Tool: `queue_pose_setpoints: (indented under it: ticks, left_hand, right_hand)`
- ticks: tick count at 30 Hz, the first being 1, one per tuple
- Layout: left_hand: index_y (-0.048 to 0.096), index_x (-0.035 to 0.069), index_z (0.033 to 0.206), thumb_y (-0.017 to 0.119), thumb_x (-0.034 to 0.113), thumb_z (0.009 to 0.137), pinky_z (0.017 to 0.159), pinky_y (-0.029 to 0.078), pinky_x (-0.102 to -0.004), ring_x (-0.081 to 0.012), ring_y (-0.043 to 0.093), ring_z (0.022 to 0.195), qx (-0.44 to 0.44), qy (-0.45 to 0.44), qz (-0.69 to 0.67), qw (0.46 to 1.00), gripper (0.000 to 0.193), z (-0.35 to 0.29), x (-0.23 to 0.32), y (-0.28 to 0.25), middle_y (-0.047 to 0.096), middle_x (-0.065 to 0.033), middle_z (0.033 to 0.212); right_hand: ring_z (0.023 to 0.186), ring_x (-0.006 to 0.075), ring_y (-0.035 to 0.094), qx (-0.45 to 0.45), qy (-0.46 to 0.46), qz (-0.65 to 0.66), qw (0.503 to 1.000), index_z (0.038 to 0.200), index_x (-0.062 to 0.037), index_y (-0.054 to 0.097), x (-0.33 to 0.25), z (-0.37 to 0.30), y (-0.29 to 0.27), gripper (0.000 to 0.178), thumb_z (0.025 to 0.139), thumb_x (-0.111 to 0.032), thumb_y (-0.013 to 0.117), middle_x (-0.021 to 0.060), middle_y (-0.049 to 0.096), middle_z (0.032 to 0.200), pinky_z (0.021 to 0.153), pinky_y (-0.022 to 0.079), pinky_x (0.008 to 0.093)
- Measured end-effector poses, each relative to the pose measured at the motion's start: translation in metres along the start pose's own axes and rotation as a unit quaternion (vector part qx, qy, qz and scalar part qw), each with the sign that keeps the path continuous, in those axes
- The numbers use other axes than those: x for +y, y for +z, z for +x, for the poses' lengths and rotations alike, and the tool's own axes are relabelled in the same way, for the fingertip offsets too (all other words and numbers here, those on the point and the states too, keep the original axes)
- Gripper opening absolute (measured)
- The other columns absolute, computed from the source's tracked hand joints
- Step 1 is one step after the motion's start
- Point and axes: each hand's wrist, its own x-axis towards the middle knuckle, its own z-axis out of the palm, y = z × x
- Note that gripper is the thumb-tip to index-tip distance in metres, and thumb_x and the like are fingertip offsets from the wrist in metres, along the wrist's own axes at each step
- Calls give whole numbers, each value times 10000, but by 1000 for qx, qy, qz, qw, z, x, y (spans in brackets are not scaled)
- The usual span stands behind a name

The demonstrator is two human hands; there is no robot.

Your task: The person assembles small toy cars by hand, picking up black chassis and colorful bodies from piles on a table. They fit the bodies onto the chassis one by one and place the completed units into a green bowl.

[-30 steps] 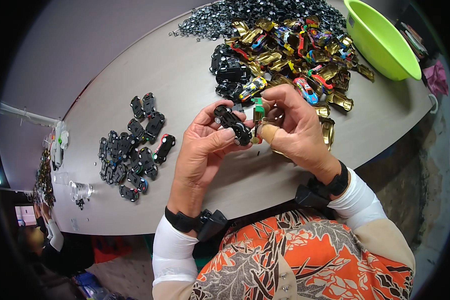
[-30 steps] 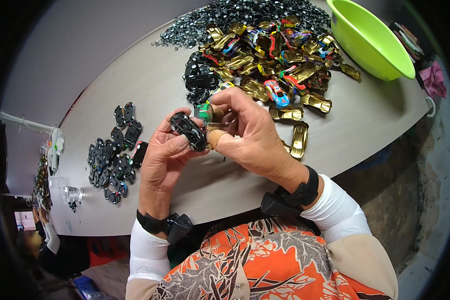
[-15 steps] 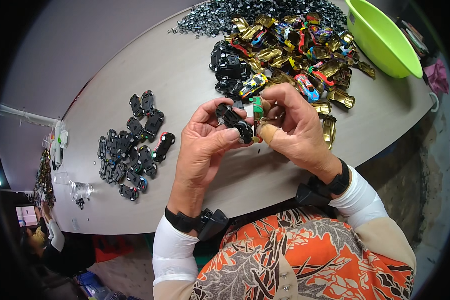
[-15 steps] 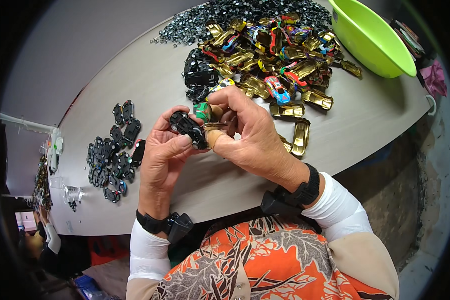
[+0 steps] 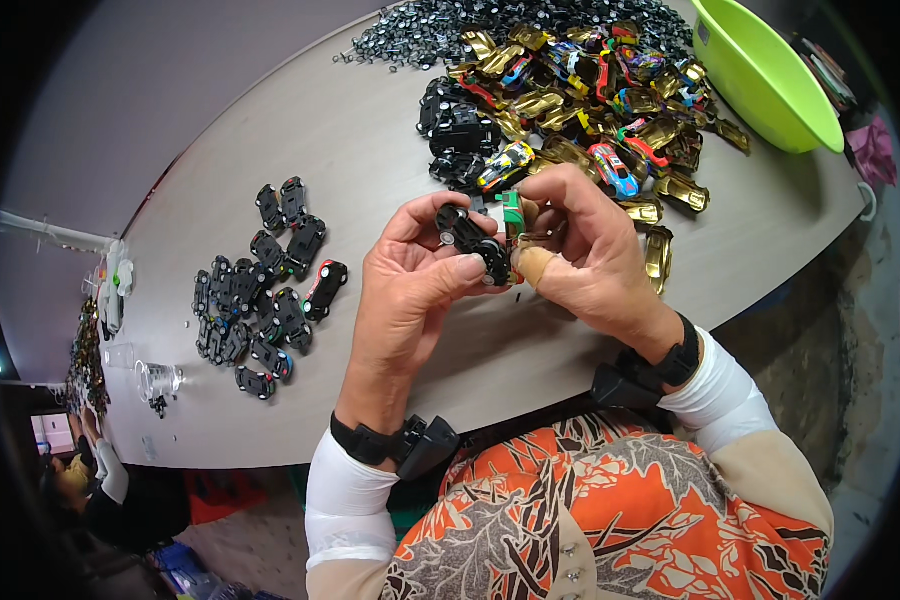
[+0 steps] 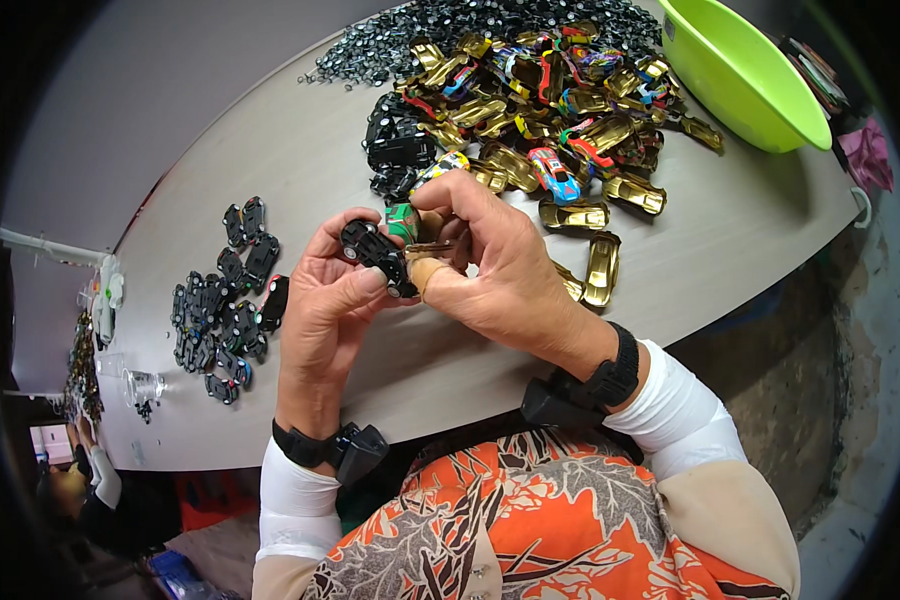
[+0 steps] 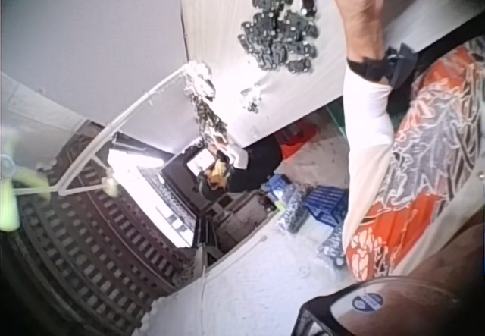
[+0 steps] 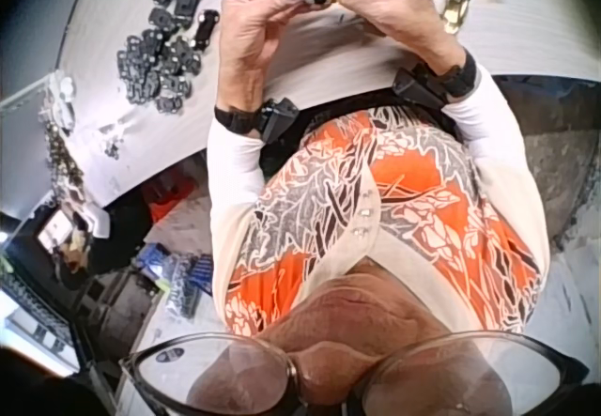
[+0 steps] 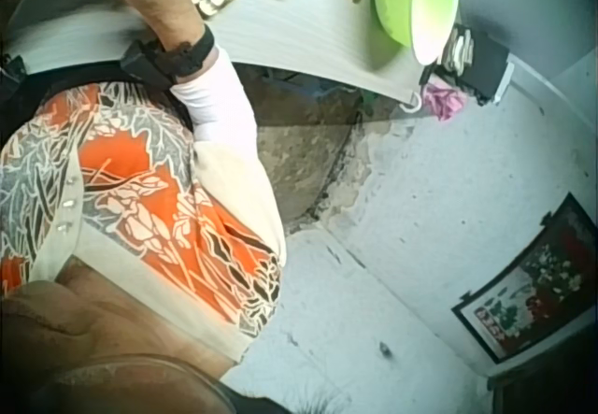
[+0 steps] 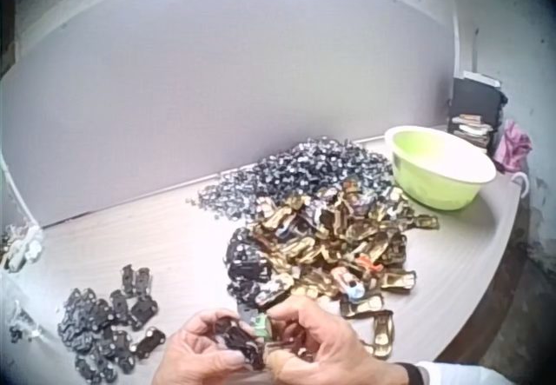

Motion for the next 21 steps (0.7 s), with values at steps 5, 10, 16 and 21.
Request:
queue_pose_setpoints:
  ticks: [5, 10, 16, 21]
  left_hand:
    - [488, -7, 1172, 650, -62, 739, 742, 585, -350, -188, 620, 905, 6, 3, 17, 1000, 465, 0, -2, 0, 583, -112, 1060]
    - [538, -21, 1153, 665, -56, 739, 734, 576, -310, -157, 624, 859, 18, 11, 52, 998, 434, -2, -1, 2, 613, -103, 1014]
    - [577, -21, 1149, 682, -52, 733, 703, 559, -266, -142, 626, 830, 16, 24, 89, 996, 430, -3, -5, 0, 640, -98, 978]
    - [576, 8, 1180, 669, -54, 752, 697, 549, -256, -126, 616, 835, 10, 29, 119, 992, 442, -4, -6, -1, 632, -81, 984]
  right_hand:
    - [622, 7, 441, -5, 9, -61, 998, 1028, -39, 491, -1, 0, 1, 311, 742, 3, 606, -23, 503, 754, 522, 381, 183]
    - [626, 48, 471, -26, -20, -123, 992, 1028, -35, 512, -5, 2, 1, 324, 718, 8, 593, 15, 497, 780, 514, 398, 204]
    - [649, 151, 521, -61, -109, -141, 982, 988, -24, 552, -2, 6, -1, 299, 694, 27, 579, 68, 501, 801, 569, 442, 264]
    - [672, 164, 538, -88, -74, -144, 983, 977, -24, 559, -8, 6, -4, 285, 696, 28, 579, 74, 512, 794, 591, 446, 270]
